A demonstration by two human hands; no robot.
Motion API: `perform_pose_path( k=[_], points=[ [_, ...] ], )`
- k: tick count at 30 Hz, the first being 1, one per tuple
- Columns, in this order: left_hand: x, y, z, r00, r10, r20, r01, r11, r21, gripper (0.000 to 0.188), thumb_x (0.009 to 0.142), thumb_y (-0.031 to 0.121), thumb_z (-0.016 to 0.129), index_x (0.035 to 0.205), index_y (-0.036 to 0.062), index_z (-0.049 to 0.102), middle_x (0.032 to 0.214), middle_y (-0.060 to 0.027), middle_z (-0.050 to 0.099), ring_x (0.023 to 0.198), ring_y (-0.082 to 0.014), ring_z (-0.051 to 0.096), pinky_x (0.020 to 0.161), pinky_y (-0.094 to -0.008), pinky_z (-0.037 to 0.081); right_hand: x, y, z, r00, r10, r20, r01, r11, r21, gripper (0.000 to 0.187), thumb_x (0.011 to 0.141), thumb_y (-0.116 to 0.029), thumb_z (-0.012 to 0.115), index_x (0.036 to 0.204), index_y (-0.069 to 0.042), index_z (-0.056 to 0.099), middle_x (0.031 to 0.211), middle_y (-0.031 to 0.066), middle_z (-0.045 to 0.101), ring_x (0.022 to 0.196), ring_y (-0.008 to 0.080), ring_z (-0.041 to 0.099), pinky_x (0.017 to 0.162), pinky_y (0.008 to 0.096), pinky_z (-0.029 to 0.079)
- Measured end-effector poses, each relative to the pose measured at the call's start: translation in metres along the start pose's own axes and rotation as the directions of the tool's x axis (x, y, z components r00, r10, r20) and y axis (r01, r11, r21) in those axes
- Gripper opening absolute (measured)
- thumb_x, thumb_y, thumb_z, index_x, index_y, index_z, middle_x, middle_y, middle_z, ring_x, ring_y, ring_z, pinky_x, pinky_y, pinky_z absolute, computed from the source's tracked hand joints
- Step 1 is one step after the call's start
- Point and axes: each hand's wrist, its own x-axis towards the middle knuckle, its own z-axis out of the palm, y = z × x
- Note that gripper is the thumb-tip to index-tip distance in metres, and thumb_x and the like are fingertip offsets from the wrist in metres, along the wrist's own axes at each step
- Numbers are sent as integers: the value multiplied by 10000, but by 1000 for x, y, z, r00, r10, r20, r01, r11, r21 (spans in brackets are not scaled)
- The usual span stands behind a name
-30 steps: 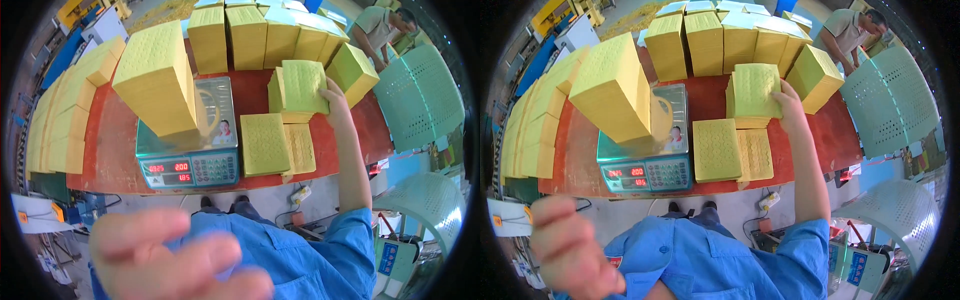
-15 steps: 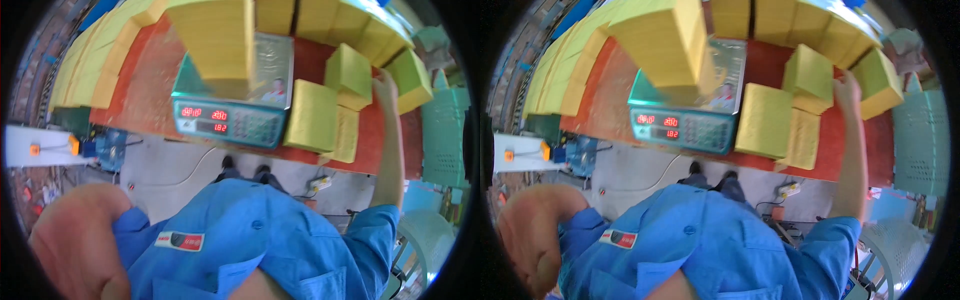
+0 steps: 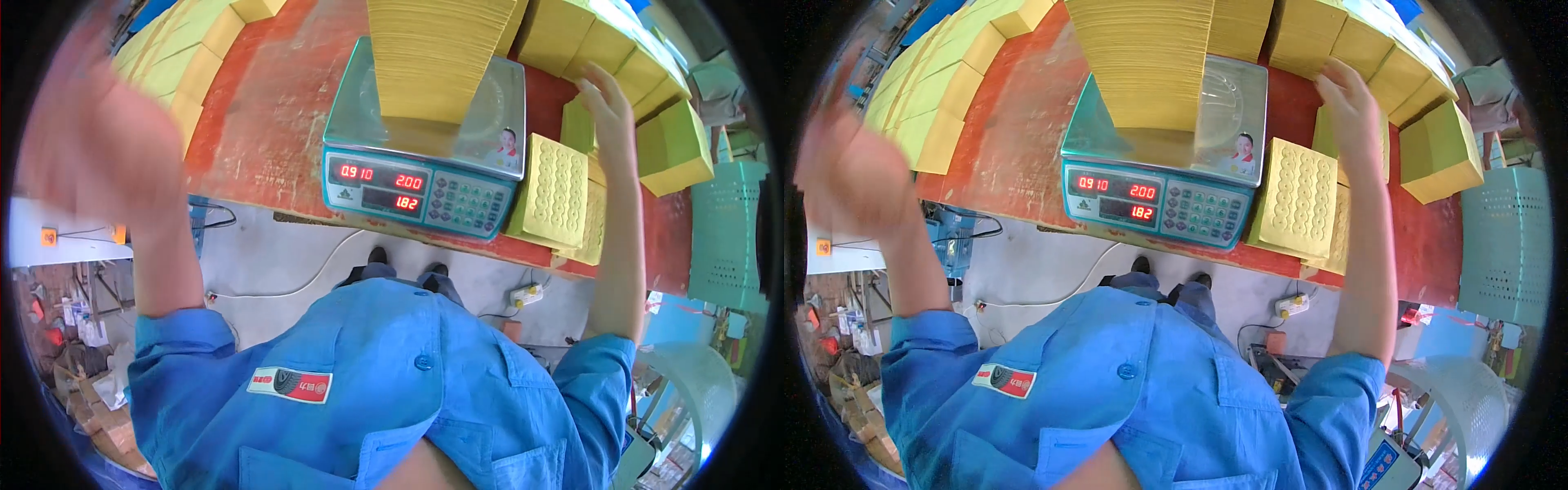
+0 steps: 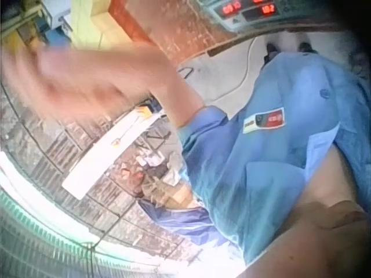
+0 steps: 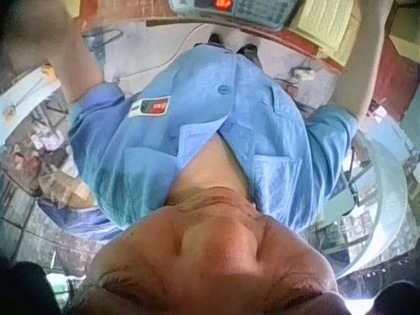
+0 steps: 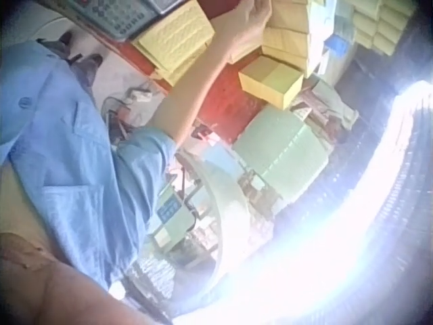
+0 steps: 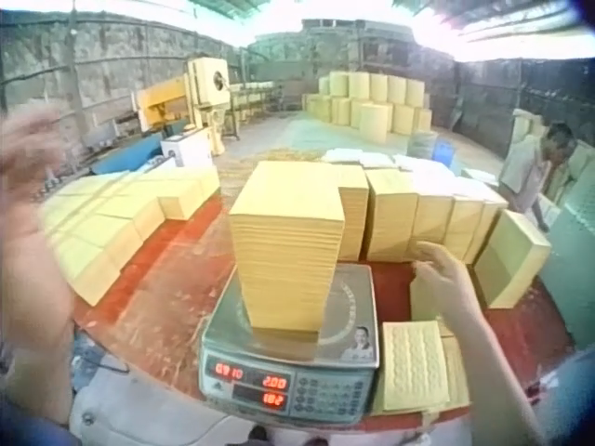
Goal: The recorder is weighing stacks of yellow paper on a digital scale, adjusting the count to reach a target weight, and then placing them on a table.
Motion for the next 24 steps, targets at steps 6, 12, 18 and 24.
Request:
perform_pose_path(
  k=[6,12,18,24],
  points=[
    [21,-132,95,572,-775,268,742,349,-573,625,906,533,605,1305,59,522,1244,-92,581,1153,-229,534,949,-468,434,59,6,97,979,204,-15,-164,830,534,558,966,-439,535,1306,2,548,1221,119,634,1081,221,583,916,342,457],
    [13,-158,130,194,-602,774,954,-69,-293,589,839,510,674,1258,110,568,1187,-83,610,1041,-242,581,877,-363,480,33,13,155,994,111,16,-106,884,456,590,988,-448,456,1314,37,534,1285,167,600,1172,235,546,997,343,409],
    [16,-179,91,235,-463,855,970,59,-235,509,888,385,613,1268,49,561,1197,-94,630,1092,-213,595,944,-355,468,-61,-34,145,965,230,-124,-175,920,350,457,1004,-344,495,1284,11,562,1215,118,624,1124,196,552,962,308,429],
    [47,-136,104,89,-443,892,984,177,-10,603,910,409,601,1348,7,499,1339,-123,576,1234,-191,544,1050,-363,420,-164,-44,152,919,273,-284,-141,901,409,278,1003,-176,499,1201,10,555,998,106,639,905,173,612,837,308,496]
  ],
)
